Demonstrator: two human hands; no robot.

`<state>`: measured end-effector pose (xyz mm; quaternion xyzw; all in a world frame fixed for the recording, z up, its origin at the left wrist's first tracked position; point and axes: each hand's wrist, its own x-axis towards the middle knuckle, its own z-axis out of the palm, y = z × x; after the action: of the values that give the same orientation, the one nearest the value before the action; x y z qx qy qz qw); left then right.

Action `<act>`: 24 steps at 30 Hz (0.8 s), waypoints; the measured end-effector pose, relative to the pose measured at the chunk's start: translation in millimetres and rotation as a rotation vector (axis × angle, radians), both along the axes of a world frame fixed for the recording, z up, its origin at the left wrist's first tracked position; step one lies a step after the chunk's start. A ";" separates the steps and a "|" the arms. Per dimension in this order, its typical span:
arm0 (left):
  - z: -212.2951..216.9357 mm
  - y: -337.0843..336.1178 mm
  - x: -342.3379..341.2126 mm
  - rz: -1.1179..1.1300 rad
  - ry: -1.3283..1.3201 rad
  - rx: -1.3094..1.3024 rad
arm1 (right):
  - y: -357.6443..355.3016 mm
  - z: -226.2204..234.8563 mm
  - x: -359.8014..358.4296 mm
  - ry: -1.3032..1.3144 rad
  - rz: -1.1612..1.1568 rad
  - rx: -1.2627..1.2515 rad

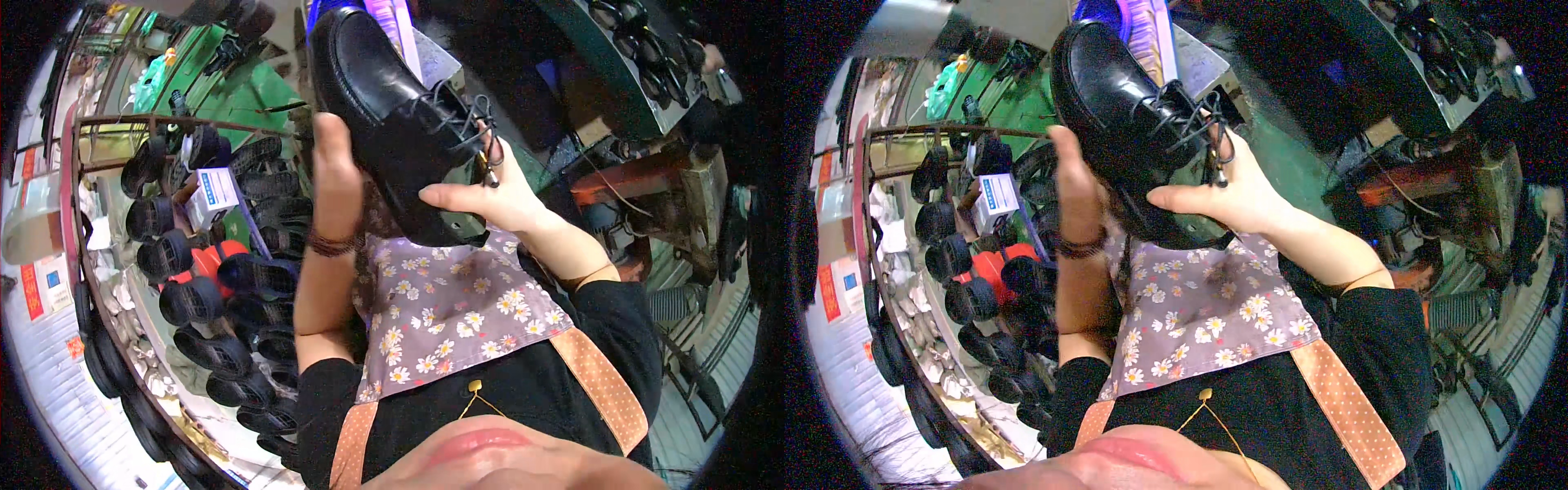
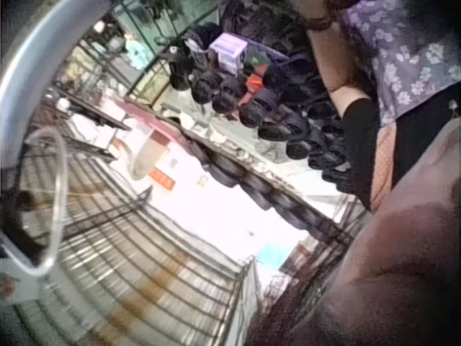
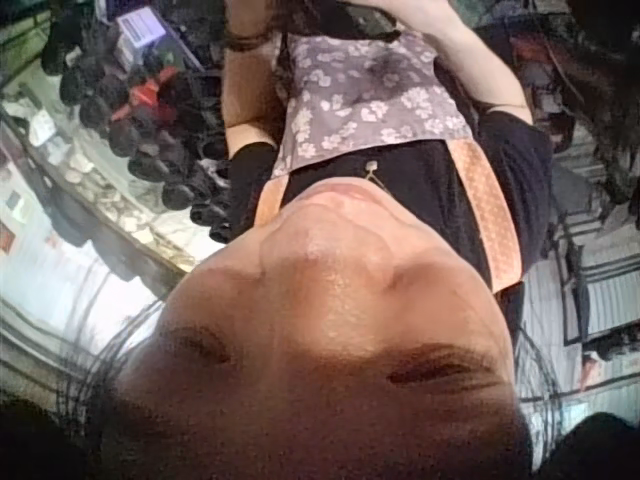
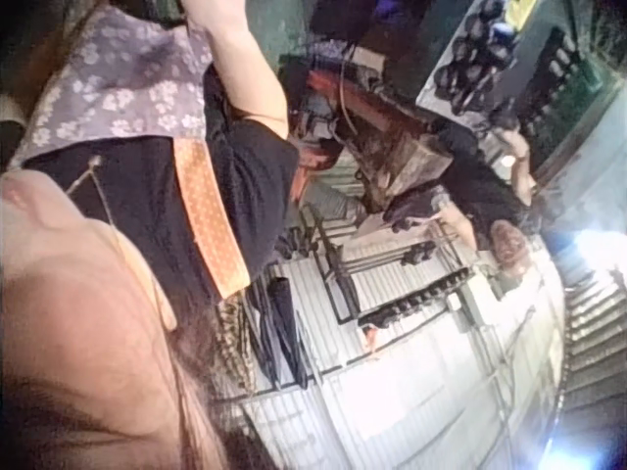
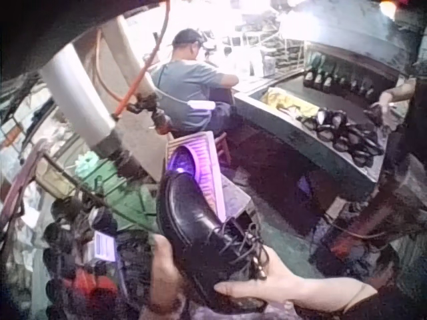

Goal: The person polishes the soles of black leather shoes using a rotating buffing machine. They handle the shoes one at a time, pressing the soles against the spinning brush to clean or smooth the surface, then place the finished shoes on a nearby table.

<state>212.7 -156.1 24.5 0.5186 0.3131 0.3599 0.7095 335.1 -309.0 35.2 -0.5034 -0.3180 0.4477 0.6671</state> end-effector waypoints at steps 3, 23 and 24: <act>19.6 84.9 -2.1 0.011 0.588 0.470 | -13.3 16.6 7.8 0.050 -0.106 -0.055; 11.1 93.7 0.4 -0.112 -0.510 0.102 | -30.0 -42.7 1.4 0.281 -0.012 -0.007; 12.1 83.6 -7.0 -0.074 -0.487 0.134 | -29.1 -40.3 -1.9 0.237 0.011 -0.007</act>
<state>205.7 -72.5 36.6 0.4736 0.0892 0.4679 0.7409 333.1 -338.1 -5.1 -0.4475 -0.2383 0.5090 0.6956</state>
